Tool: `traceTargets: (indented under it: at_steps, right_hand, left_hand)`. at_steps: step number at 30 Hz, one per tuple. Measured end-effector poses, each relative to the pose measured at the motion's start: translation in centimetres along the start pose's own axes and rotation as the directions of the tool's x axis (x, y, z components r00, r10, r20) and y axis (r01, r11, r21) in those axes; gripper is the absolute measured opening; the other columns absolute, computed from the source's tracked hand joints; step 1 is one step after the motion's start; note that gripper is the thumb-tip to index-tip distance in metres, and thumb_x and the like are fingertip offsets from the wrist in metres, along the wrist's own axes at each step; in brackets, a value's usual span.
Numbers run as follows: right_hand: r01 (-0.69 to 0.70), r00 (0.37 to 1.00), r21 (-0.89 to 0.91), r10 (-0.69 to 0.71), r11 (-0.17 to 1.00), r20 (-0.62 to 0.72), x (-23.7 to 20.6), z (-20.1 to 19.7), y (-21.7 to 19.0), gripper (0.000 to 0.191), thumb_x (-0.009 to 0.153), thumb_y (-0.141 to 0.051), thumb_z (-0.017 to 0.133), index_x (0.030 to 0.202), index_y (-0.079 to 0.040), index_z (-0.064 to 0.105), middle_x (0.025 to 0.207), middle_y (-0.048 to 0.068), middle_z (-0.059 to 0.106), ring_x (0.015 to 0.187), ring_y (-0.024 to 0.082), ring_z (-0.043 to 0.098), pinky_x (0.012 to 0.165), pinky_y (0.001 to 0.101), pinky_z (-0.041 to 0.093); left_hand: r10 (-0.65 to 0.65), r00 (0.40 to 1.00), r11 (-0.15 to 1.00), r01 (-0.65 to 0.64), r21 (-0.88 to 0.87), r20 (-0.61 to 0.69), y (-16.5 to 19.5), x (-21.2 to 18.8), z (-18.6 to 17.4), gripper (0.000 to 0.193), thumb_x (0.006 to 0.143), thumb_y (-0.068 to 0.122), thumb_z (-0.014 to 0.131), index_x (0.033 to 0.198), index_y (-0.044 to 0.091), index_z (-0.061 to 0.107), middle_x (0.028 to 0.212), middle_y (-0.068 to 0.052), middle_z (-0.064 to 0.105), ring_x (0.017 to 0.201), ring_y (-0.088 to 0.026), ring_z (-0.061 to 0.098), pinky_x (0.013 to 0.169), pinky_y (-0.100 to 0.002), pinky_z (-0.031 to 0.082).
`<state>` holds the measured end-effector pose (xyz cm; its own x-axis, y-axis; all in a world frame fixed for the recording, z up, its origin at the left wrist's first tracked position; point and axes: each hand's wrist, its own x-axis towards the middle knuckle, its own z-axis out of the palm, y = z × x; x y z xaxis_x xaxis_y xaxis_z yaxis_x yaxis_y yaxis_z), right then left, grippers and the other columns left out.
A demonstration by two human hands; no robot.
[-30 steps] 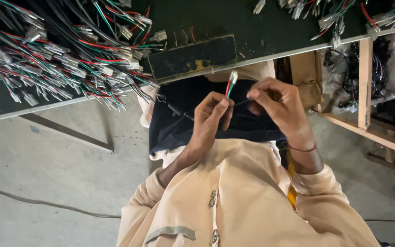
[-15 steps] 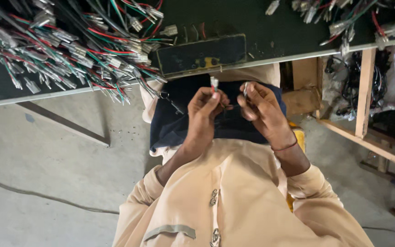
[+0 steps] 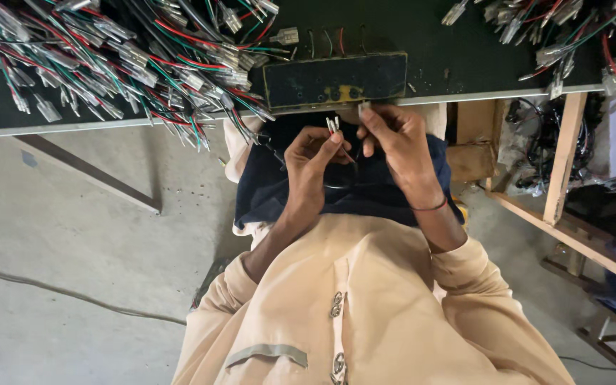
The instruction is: The person sits at a workbench covered with wire harnesses and joins wires by hand, twisting stripped wire ends together and seating them into connector housings. They pick up harnesses one at a time, work on the connectors, and at one point use a handheld tool on a connector before continuing to join wires.
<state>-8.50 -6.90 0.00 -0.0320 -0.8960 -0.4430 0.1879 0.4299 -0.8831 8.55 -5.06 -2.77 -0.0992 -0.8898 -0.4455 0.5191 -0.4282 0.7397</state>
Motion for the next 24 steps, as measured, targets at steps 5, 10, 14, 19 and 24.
traceTargets:
  at_steps: [5,10,14,19,24]
  right_hand:
    - [-0.054,0.998,0.032,0.053,0.998,0.030,-0.3,0.0,-0.4,0.023,0.103,-0.020,0.069,0.103,0.003,0.071,0.080,0.005,0.068,0.059,0.007,0.058,0.055,0.0213,0.045]
    - [-0.094,0.994,0.033,0.092,0.995,0.058,-0.3,0.4,-1.2,0.023,0.102,-0.019,0.069,0.105,0.003,0.073,0.079,0.005,0.067,0.060,0.008,0.058,0.056,0.0213,0.045]
    - [-0.092,0.996,-0.008,0.093,0.996,0.012,-0.4,0.6,-1.7,0.024,0.103,-0.020,0.068,0.099,0.003,0.071,0.081,0.005,0.069,0.061,0.008,0.059,0.057,0.0214,0.046]
    - [-0.074,0.997,0.056,0.073,0.996,0.031,-0.3,0.8,-1.5,0.025,0.103,-0.021,0.069,0.097,0.003,0.071,0.081,0.005,0.069,0.060,0.007,0.058,0.055,0.0214,0.044]
    - [-0.010,0.995,0.132,0.024,0.991,-0.102,0.5,1.5,0.3,0.026,0.102,-0.022,0.071,0.095,0.003,0.071,0.079,0.006,0.070,0.056,0.007,0.053,0.052,0.0213,0.040]
  left_hand:
    - [0.014,1.000,1.000,-0.015,0.011,0.022,-0.5,0.3,-0.4,0.016,0.097,0.012,0.075,0.101,-0.002,0.068,0.086,-0.010,0.072,0.073,-0.015,0.068,0.069,-0.029,0.057]
    - [0.019,0.999,0.999,-0.021,0.029,0.037,-0.7,0.3,-0.6,0.015,0.099,0.013,0.073,0.102,-0.001,0.068,0.087,-0.010,0.072,0.074,-0.014,0.067,0.068,-0.029,0.056]
    - [0.017,1.000,1.000,-0.017,0.021,0.015,-0.6,0.2,-0.4,0.016,0.099,0.013,0.073,0.103,-0.001,0.068,0.087,-0.010,0.072,0.075,-0.014,0.067,0.067,-0.029,0.056]
    - [-0.010,1.000,1.000,0.009,0.027,0.030,-0.3,0.3,-0.5,0.015,0.099,0.013,0.071,0.102,-0.001,0.067,0.086,-0.009,0.072,0.072,-0.014,0.067,0.066,-0.027,0.055]
    - [0.052,0.998,0.996,-0.053,0.070,0.024,-0.7,1.0,0.1,0.015,0.099,0.011,0.073,0.102,-0.003,0.069,0.087,-0.009,0.073,0.073,-0.011,0.065,0.066,-0.027,0.053]
